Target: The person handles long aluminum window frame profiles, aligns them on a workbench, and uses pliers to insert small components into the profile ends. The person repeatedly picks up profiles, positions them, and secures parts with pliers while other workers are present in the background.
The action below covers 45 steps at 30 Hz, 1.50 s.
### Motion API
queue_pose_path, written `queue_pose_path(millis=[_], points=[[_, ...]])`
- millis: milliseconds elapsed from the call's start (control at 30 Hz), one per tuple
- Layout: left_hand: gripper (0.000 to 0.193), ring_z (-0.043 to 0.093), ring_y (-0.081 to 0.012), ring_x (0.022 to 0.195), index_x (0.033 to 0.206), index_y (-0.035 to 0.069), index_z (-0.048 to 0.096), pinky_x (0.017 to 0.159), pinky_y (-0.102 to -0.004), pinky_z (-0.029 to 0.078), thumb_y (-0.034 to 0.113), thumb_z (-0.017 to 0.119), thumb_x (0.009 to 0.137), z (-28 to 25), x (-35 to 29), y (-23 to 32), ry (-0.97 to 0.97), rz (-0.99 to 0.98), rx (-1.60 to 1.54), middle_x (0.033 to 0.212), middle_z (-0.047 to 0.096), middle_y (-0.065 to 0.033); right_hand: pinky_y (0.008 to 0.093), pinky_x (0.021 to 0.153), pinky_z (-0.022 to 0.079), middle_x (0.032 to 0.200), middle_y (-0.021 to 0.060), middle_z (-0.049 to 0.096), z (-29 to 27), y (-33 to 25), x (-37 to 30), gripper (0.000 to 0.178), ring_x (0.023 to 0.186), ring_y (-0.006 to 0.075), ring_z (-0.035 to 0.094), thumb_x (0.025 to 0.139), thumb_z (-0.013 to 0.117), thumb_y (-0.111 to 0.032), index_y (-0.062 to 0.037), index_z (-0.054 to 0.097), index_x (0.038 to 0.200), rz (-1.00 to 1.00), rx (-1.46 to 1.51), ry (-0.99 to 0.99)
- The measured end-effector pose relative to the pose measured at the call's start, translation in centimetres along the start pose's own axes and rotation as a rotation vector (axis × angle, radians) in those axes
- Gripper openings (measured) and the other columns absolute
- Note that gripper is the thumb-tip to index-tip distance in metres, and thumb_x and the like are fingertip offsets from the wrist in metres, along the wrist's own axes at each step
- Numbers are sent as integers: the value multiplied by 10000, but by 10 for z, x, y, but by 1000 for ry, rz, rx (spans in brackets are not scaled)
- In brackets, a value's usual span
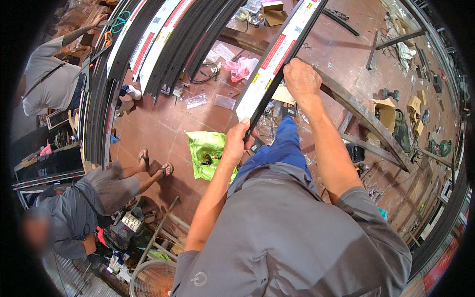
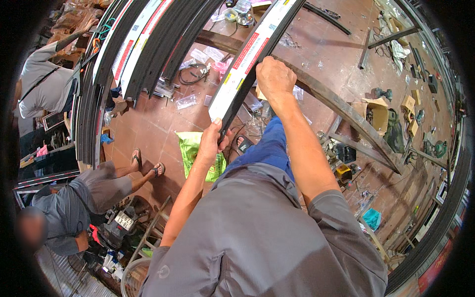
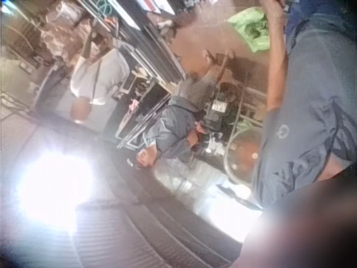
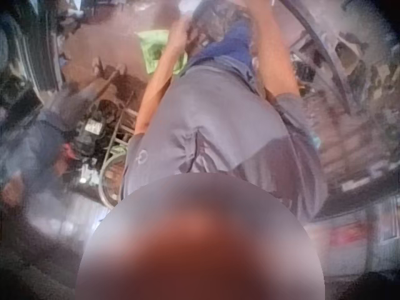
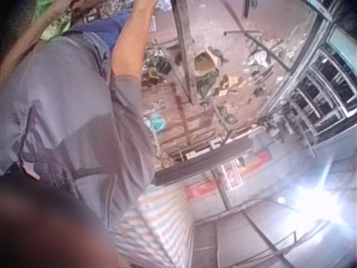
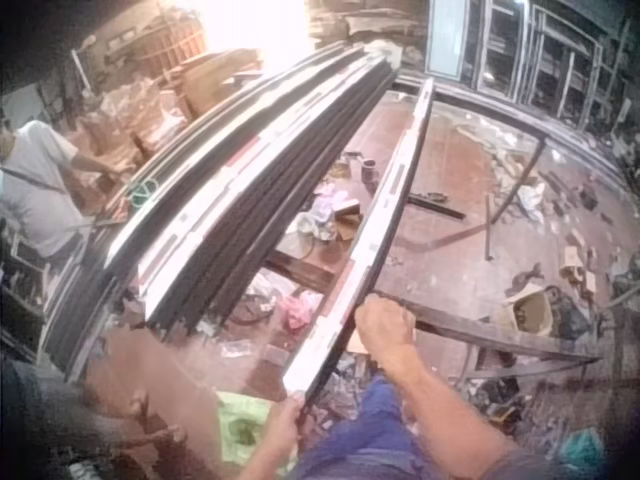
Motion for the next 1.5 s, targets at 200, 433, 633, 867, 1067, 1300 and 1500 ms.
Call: queue_pose_path(millis=[200, 433, 633, 867, 1067, 1300, 1500], points=[[620, 424, -92, 471, 842, 26, 680, 468, -283, 291, 583, 487, 1035, 1, 0, 3, 14, -1, 0, 550, 514, 5, 575, 928, 541, 1038, 283, 746, -6, 6, 21, 395, 987, 476, 726, 961, 494, -320, -35, 766, 994, 3, -29, -21], [623, 425, -94, 471, 838, 21, 677, 473, -276, 301, 582, 490, 1032, 1, -2, 3, 20, -14, -10, 550, 509, 7, 592, 942, 520, 1087, 283, 730, -8, 21, 52, 411, 1049, 487, 692, 978, 461, -335, -37, 740, 1033, -12, -34, -11], [659, 386, -95, 460, 881, 31, 651, 466, -276, 275, 644, 450, 1019, 2, 0, 1, 7, 24, 42, 531, 477, 3, 574, 920, 541, 1090, 262, 746, -10, 39, 86, 411, 1042, 475, 707, 962, 482, -339, -62, 776, 1040, -47, -54, 82], [674, 376, -98, 458, 899, 40, 636, 463, -280, 268, 662, 410, 1024, 0, 0, 2, -30, 10, 99, 534, 475, -9, 566, 957, 535, 1162, 251, 735, -15, 57, 125, 432, 1111, 458, 695, 963, 460, -346, -75, 767, 1100, -43, -90, 103], [654, 379, -106, 459, 898, 35, 635, 463, -288, 269, 623, 389, 1046, -2, 2, 1, -37, 43, 140, 536, 475, -11, 568, 964, 531, 1195, 242, 729, -22, 68, 156, 437, 1132, 453, 689, 971, 453, -356, -83, 761, 1117, 6, -98, 111], [636, 393, -115, 471, 893, 25, 660, 474, -304, 283, 579, 393, 1052, -4, 3, -6, 30, 19, 159, 546, 482, -7, 572, 985, 511, 1219, 246, 713, -37, 82, 200, 457, 1163, 470, 660, 983, 427, -389, -83, 732, 1130, 34, -85, 121], [576, 429, -116, 491, 865, 17, 673, 493, -304, 296, 502, 428, 1054, 0, -2, 4, 38, 23, 95, 570, 507, -11, 546, 1003, 515, 1236, 221, 719, -46, 107, 260, 450, 1193, 429, 665, 976, 424, -383, -104, 739, 1133, 32, -161, 129]])
Point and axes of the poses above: each hand's wrist, its own x-axis towards the middle knuckle, its own z-axis out of the palm, y = z × x, the point moved 3 cm from there along x, towards the middle knuckle
